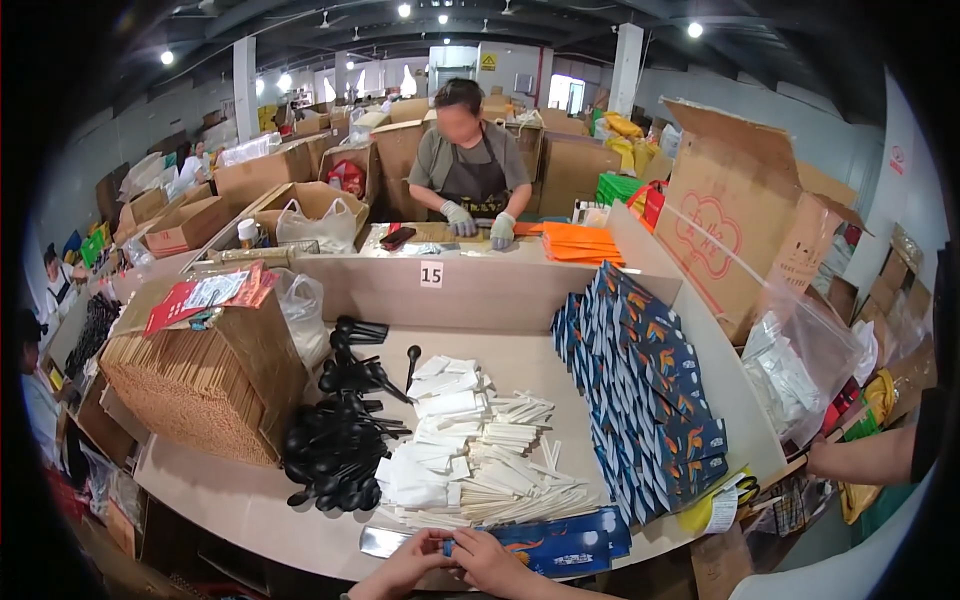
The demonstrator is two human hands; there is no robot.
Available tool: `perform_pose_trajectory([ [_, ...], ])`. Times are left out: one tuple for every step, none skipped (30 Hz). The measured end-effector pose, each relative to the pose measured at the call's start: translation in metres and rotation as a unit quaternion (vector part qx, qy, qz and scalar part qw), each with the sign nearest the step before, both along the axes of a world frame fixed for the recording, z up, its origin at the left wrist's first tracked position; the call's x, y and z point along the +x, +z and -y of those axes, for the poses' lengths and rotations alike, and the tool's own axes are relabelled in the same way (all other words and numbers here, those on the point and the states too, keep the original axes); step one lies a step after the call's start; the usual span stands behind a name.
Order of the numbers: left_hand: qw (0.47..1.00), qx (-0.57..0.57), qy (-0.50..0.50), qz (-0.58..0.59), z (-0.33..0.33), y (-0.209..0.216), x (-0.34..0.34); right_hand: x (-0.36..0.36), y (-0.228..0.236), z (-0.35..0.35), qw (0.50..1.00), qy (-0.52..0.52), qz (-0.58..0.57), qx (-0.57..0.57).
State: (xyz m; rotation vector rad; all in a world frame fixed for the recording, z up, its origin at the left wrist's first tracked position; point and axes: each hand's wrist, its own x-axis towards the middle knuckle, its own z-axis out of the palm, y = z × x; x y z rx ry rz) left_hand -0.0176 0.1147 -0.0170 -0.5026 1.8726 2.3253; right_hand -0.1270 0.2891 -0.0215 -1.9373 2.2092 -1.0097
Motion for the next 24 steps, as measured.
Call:
perform_pose_trajectory([
  [0.993, 0.11, 0.002, 0.042, 0.01, 0.001, -0.002, 0.0, 0.004, -0.001, 1.0, -0.003, -0.007, 0.005],
  [0.972, 0.219, 0.003, 0.083, 0.016, 0.001, -0.006, -0.003, 0.008, 0.0, 1.0, -0.004, -0.012, 0.005],
  [0.98, 0.177, 0.008, 0.091, 0.013, 0.009, -0.005, -0.002, 0.012, 0.0, 1.0, 0.002, -0.005, 0.006],
  [0.98, 0.177, 0.004, 0.091, 0.008, 0.028, -0.001, -0.002, 0.016, 0.0, 1.0, 0.005, 0.004, 0.006],
  [0.995, -0.044, -0.03, 0.086, 0.003, 0.054, 0.007, -0.001, 0.019, 0.001, 1.0, 0.008, 0.003, 0.006],
  [0.959, -0.263, -0.069, 0.076, 0.001, 0.066, 0.008, -0.001, 0.023, 0.001, 1.0, 0.006, -0.026, -0.005],
  [0.859, -0.508, -0.029, -0.054, 0.002, 0.059, 0.018, -0.001, 0.027, 0.001, 0.998, 0.003, -0.055, -0.016],
  [0.859, -0.508, -0.03, -0.058, 0.005, 0.064, 0.022, 0.002, 0.032, -0.001, 0.998, 0.001, -0.057, -0.016],
  [0.77, -0.62, -0.007, -0.147, 0.007, 0.084, 0.027, 0.006, 0.039, -0.002, 0.997, -0.002, -0.072, 0.003],
  [0.66, -0.713, 0.016, -0.234, 0.009, 0.098, 0.027, 0.007, 0.043, -0.002, 0.996, -0.005, -0.088, 0.021],
  [0.643, -0.722, 0.029, -0.255, 0.006, 0.102, 0.032, 0.014, 0.048, 0.005, 0.995, 0.006, -0.097, -0.002],
  [0.644, -0.722, 0.034, -0.25, 0.011, 0.086, 0.039, 0.018, 0.055, 0.007, 0.995, 0.014, -0.097, -0.001],
  [0.666, -0.713, 0.02, -0.219, 0.023, 0.056, 0.046, 0.018, 0.063, 0.009, 0.994, 0.053, -0.1, 0.008],
  [0.688, -0.7, -0.001, -0.194, 0.03, 0.038, 0.048, 0.016, 0.08, 0.012, 0.991, 0.083, -0.103, 0.02],
  [0.68, -0.698, 0.031, -0.222, 0.029, 0.046, 0.04, 0.01, 0.105, 0.01, 0.992, 0.086, -0.091, 0.035],
  [0.682, -0.695, 0.028, -0.225, 0.03, 0.052, 0.032, -0.004, 0.124, 0.006, 0.991, 0.082, -0.095, 0.037],
  [0.698, -0.685, 0.03, -0.207, 0.03, 0.058, 0.027, -0.024, 0.139, 0.0, 0.993, 0.078, -0.089, -0.026],
  [0.713, -0.676, 0.036, -0.184, 0.031, 0.062, 0.025, -0.048, 0.156, -0.005, 0.983, 0.078, -0.166, 0.019],
  [0.754, -0.65, 0.015, -0.092, 0.031, 0.069, 0.028, -0.079, 0.172, -0.008, 0.964, 0.052, -0.259, -0.027],
  [0.757, -0.646, 0.014, -0.095, 0.03, 0.071, 0.025, -0.122, 0.168, -0.025, 0.965, 0.004, -0.263, 0.023],
  [0.834, -0.55, 0.022, -0.033, 0.028, 0.068, 0.026, -0.15, 0.19, -0.035, 0.955, -0.063, -0.289, -0.002],
  [0.895, -0.444, 0.024, 0.028, 0.026, 0.064, 0.028, -0.178, 0.19, -0.054, 0.956, -0.167, -0.241, -0.013],
  [0.936, -0.344, 0.005, 0.08, 0.023, 0.055, 0.032, -0.188, 0.201, -0.064, 0.923, -0.175, -0.338, -0.05],
  [0.936, -0.341, 0.01, 0.083, 0.02, 0.044, 0.036, -0.18, 0.188, -0.062, 0.925, -0.169, -0.337, -0.049],
])
